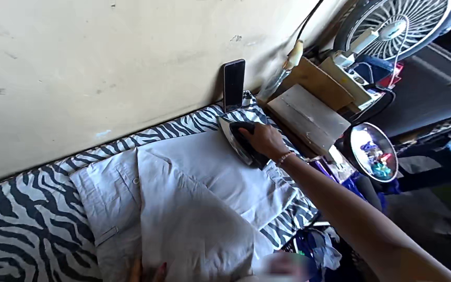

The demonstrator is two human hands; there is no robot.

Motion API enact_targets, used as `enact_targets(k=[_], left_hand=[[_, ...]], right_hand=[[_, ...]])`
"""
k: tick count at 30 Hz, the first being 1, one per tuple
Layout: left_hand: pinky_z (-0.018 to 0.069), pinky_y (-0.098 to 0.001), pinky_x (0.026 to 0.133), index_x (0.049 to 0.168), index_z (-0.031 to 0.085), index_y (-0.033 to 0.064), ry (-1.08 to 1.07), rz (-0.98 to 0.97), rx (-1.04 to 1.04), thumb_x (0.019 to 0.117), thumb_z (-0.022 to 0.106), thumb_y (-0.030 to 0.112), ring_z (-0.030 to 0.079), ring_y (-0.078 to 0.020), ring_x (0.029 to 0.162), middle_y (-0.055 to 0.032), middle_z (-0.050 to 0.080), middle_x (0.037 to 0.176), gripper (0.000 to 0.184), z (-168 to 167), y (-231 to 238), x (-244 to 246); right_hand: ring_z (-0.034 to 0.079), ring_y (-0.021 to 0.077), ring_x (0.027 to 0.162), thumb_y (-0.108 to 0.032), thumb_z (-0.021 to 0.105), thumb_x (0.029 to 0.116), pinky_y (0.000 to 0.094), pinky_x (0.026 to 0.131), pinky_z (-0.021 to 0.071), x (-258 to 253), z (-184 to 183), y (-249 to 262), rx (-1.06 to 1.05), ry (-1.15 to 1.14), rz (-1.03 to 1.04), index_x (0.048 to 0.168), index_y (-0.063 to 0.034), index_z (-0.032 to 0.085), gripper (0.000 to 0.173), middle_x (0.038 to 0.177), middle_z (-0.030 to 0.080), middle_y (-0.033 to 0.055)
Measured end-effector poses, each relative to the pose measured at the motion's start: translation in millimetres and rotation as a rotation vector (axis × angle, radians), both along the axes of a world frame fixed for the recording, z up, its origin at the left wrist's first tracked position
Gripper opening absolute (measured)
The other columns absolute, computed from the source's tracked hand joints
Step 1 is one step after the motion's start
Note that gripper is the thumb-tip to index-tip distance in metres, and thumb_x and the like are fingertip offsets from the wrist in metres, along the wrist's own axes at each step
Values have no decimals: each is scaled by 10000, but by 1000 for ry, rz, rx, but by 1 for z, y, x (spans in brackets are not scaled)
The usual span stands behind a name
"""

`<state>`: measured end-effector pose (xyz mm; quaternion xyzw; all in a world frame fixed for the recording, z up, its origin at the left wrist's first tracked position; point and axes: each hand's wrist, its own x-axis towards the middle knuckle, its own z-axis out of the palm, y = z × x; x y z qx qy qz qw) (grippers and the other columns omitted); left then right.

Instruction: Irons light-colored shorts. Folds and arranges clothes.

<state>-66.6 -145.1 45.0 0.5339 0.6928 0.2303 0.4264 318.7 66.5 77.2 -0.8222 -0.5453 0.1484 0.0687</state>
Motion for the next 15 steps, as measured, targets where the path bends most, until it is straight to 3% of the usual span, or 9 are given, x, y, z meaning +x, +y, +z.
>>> enact_targets(k=[1, 2, 3, 5, 7, 10, 12, 14, 15], left_hand=[[574, -411, 858, 1216, 596, -132, -58, 74, -17, 907, 718, 100, 707, -198, 906, -180, 716, 1000, 406, 3, 2, -1], [592, -300, 789, 1110, 616, -74, -158, 184, -9, 919, 674, 57, 694, -57, 807, -35, 708, 885, 238, 5, 5, -9], [592, -225, 771, 1104, 578, 3, -322, 320, 43, 972, 555, 29, 677, 28, 791, 71, 691, 864, 137, 5, 8, -20], [595, -212, 799, 1121, 618, 138, -761, 615, 224, 1093, 309, 153, 690, 34, 869, 124, 723, 922, 311, -2, 15, -40], [619, -269, 804, 1125, 586, 223, -1020, 702, 275, 1104, 210, 409, 722, -6, 908, 136, 753, 926, 419, -7, 16, -46], [604, -307, 843, 1297, 442, 138, -974, 619, 39, 1056, 104, 572, 708, -48, 976, 101, 725, 1007, 601, -14, -8, -33], [599, -299, 841, 1293, 437, 120, -793, 551, -49, 1102, 149, 406, 694, -34, 970, 101, 705, 1027, 449, -10, -19, -21], [607, -270, 792, 1305, 427, 87, -563, 558, -106, 1075, 377, 152, 690, -10, 882, 89, 677, 981, 244, -1, -16, -8], [608, -265, 776, 1321, 426, 62, -501, 589, -115, 1044, 465, 95, 688, -9, 851, 70, 670, 969, 282, 2, -15, -4]], right_hand=[[672, 528, 980, -533, 541, 1043, 696, 778, 513, -1, 0, 6, 34, 7, 19, 1069, 70, 653, 614, 981, 681, 318], [671, 531, 964, -526, 543, 1044, 695, 757, 512, -2, 0, 8, 50, 25, 29, 1062, 71, 647, 606, 967, 676, 320], [665, 534, 971, -523, 539, 1047, 701, 760, 506, -3, 0, 6, 45, 60, 28, 1083, 77, 640, 609, 978, 669, 326], [665, 524, 973, -560, 505, 1048, 704, 775, 516, -13, -5, -17, -24, 131, 39, 1128, 62, 626, 639, 996, 666, 322], [669, 501, 1041, -587, 478, 1047, 683, 869, 516, -40, 1, -52, -210, 152, 135, 1235, 40, 610, 668, 1066, 681, 303], [671, 486, 1096, -582, 452, 1059, 641, 906, 516, -79, 19, -77, -340, 121, 259, 1296, 43, 587, 682, 1117, 689, 297], [671, 471, 1090, -550, 490, 1058, 629, 899, 518, -95, 16, -61, -277, 154, 238, 1236, 57, 611, 644, 1099, 689, 291], [697, 453, 1010, -536, 525, 1048, 616, 813, 552, -109, 9, -44, -171, 169, 209, 1179, 45, 611, 601, 1027, 695, 266], [701, 450, 1005, -533, 522, 1050, 609, 805, 557, -115, 8, -46, -170, 169, 209, 1195, 41, 596, 597, 1029, 695, 263]])
